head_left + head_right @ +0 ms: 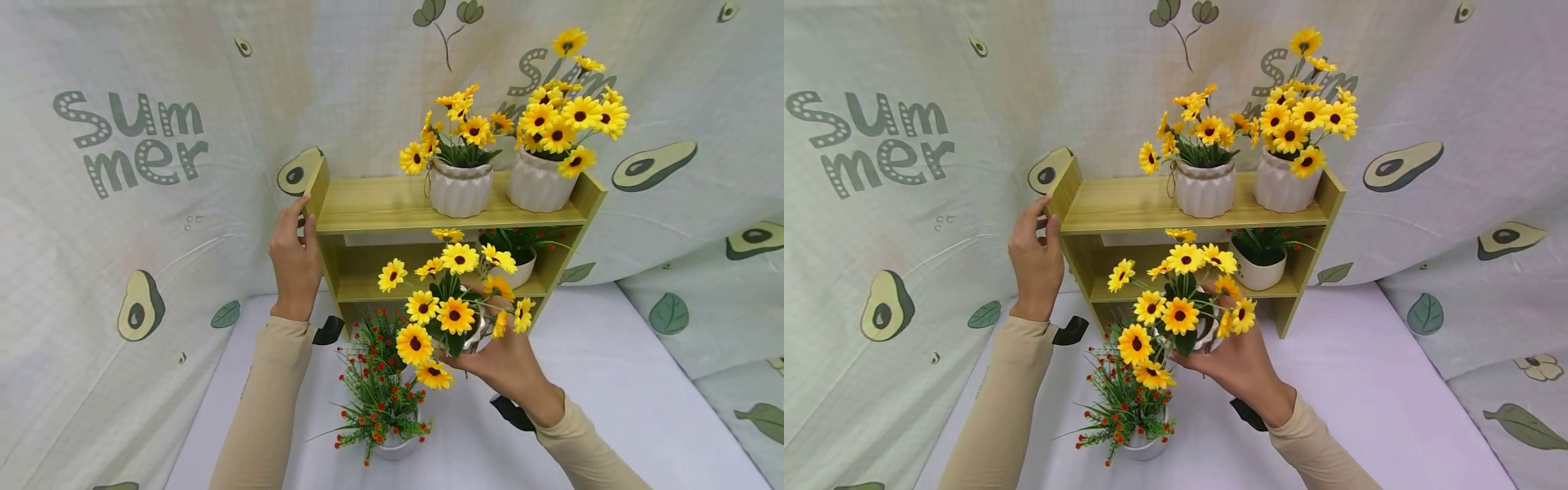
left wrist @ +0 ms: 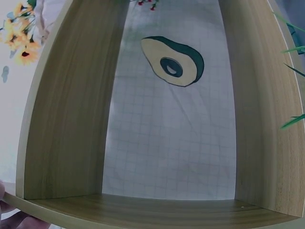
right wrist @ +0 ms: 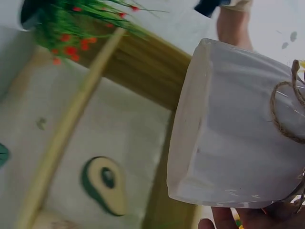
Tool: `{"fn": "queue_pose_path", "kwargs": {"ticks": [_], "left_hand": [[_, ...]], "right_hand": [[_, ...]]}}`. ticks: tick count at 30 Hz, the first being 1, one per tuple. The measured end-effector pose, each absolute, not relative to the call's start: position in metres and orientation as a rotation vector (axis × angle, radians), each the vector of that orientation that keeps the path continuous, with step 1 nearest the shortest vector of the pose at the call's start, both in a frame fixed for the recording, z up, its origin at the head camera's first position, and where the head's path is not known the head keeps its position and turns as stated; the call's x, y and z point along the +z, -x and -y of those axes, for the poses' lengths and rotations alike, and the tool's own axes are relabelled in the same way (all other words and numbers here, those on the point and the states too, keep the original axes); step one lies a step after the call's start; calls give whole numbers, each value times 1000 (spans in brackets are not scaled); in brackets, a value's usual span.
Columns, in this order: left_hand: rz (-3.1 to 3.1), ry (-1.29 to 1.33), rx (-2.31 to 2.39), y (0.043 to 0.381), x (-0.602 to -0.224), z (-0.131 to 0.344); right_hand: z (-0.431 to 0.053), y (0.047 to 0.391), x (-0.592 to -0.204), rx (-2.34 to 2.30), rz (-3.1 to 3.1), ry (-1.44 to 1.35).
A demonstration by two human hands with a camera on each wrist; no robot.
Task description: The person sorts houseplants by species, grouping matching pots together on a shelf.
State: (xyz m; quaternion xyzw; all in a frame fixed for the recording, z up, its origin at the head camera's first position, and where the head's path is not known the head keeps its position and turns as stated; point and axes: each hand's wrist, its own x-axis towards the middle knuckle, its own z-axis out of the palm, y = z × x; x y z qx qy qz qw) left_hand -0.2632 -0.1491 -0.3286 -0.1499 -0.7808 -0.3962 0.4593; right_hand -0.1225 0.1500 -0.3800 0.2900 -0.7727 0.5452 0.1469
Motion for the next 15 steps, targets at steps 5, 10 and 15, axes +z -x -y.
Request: {"fn": "queue_pose_path", "kwargs": {"ticks": [5,10,15], "left_hand": [[1937,368,-971,262,-328,149],[1952,362,-982,260,-327,149],[1943,371,-995,260,-328,149]], "right_hand": [[-131,138,-354,1142,2212,-849],[-109,157,-329,1381,2079,-851],[-90,178,-304,1342,2052,-787]]}}
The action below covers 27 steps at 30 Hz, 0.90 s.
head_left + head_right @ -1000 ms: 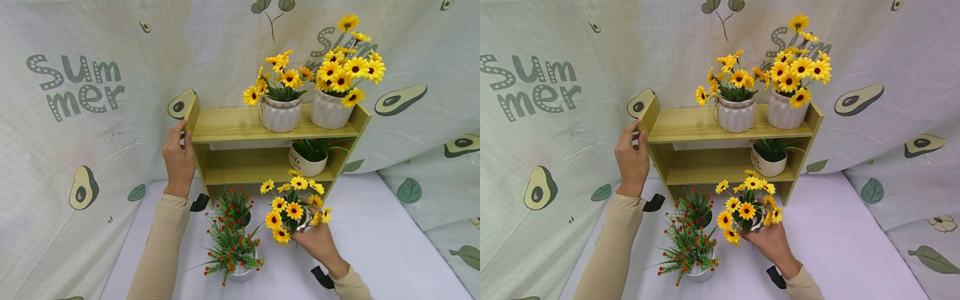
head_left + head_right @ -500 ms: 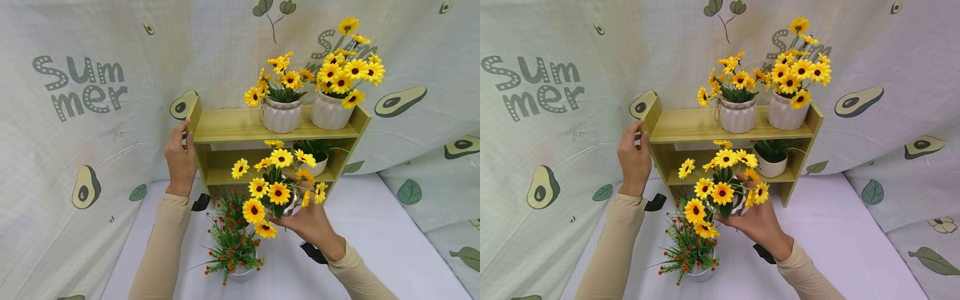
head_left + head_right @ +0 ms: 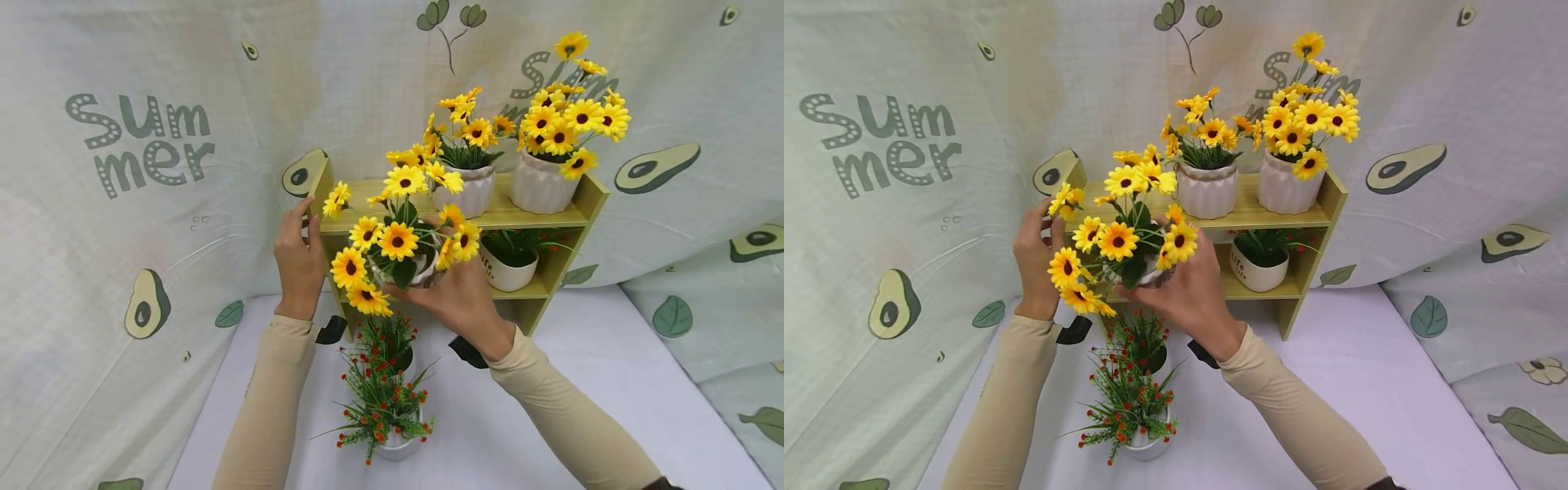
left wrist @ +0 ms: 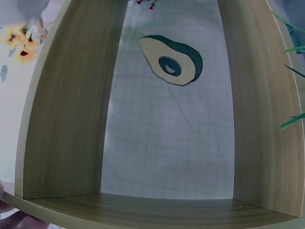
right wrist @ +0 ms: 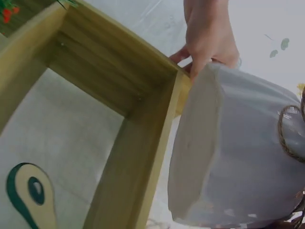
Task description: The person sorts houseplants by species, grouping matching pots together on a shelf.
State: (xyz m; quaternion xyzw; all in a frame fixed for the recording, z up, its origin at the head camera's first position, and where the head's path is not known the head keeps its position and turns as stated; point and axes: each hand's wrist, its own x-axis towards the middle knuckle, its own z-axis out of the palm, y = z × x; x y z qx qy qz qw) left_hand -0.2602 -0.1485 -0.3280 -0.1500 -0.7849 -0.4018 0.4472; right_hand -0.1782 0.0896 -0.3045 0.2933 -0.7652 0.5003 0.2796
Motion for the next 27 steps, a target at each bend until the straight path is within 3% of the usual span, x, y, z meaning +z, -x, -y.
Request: {"fn": "queue_pose_path", "kwargs": {"ticks": [11,27], "left_hand": [[1953,360,-929,262,-328,149],[1932,382,-951,262,-326,149]], "right_hand": [[-52,224,-273,985,1963,-667],[-27,261,-263,993,2123,-393]]}}
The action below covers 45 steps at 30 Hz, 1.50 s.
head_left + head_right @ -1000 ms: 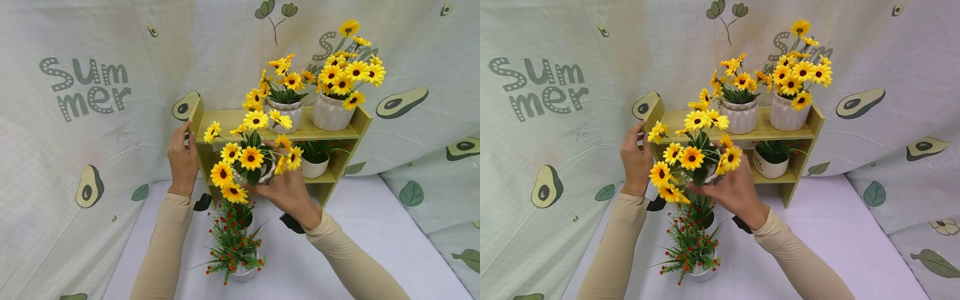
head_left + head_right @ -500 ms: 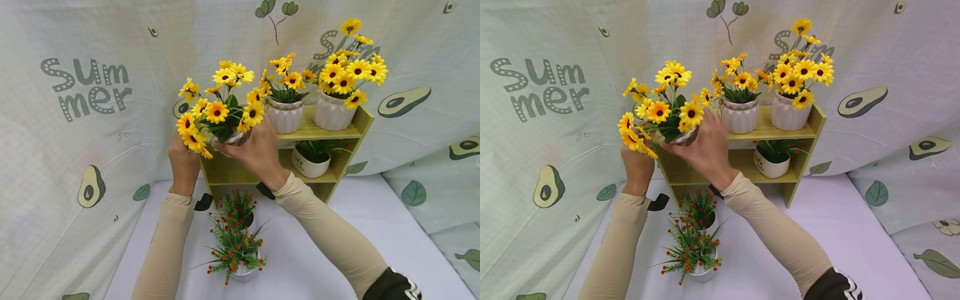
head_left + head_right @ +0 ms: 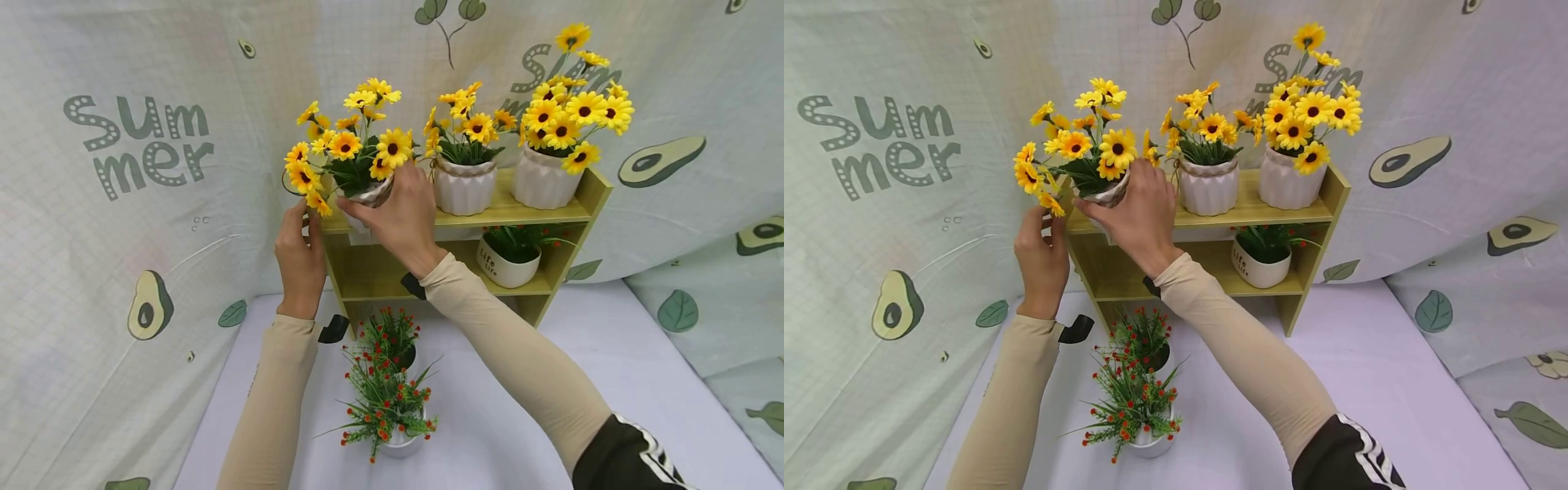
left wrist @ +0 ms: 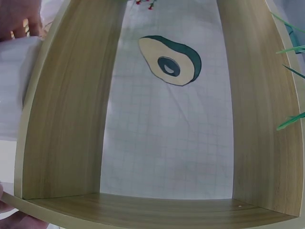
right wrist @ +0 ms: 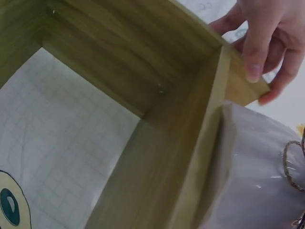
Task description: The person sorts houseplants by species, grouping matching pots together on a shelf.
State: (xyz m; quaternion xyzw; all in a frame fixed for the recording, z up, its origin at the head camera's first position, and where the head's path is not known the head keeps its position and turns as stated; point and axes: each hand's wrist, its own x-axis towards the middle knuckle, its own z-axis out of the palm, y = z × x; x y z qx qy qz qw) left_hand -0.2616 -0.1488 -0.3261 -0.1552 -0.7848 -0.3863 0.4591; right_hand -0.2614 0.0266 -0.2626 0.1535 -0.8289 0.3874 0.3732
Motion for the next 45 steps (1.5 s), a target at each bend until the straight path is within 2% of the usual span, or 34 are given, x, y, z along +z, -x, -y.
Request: {"fn": "queue_pose_path", "kwargs": {"ticks": [12,29,35,45], "left_hand": [[1940,365,-971,264,-327,149],[1932,372,-968,264,-328,149],[1934,374,-965,262,-328,150],[1923,384,-976,263,-329,151]], "right_hand": [[-23,278,-253,987,2399,-198],[-23,289,-253,864,2517,-155],[-26,266,-269,910,2439,-244],[-50,199,-320,942,2299,-348]]}}
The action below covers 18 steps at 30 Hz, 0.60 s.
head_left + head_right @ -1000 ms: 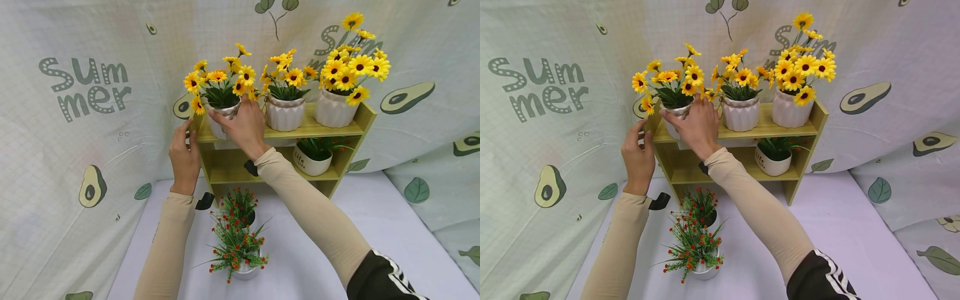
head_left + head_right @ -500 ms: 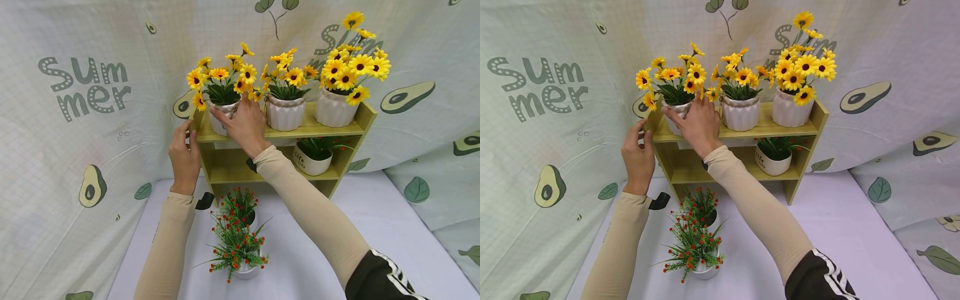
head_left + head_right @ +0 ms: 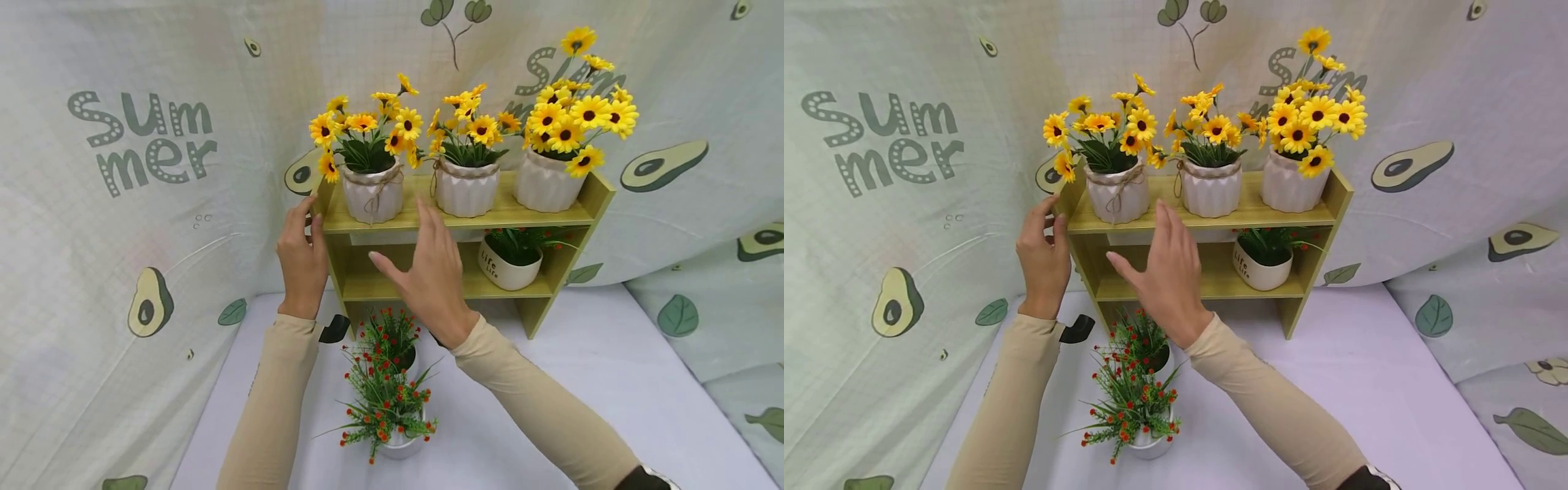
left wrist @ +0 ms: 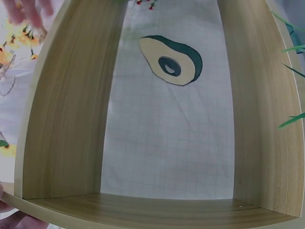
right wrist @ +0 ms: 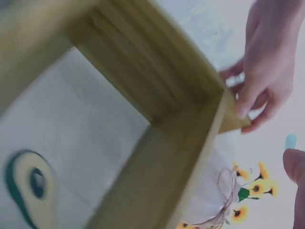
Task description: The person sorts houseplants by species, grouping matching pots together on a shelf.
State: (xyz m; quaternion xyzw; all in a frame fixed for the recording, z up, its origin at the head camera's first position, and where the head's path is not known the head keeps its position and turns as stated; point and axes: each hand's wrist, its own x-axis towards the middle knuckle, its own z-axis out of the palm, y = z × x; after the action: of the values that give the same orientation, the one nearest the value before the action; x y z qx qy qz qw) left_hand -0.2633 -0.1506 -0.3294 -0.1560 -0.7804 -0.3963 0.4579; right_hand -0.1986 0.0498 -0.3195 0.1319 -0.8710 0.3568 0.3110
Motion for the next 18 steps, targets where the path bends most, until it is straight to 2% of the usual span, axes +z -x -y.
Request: {"fn": "queue_pose_path", "kwargs": {"ticks": [10,18], "left_hand": [[1928,391,-981,264,-330,149],[1934,369,-995,264,-330,149]], "right_hand": [[-97,148,-413,1115,2228,-284],[-118,126,-481,1079,2342,-180]]}}
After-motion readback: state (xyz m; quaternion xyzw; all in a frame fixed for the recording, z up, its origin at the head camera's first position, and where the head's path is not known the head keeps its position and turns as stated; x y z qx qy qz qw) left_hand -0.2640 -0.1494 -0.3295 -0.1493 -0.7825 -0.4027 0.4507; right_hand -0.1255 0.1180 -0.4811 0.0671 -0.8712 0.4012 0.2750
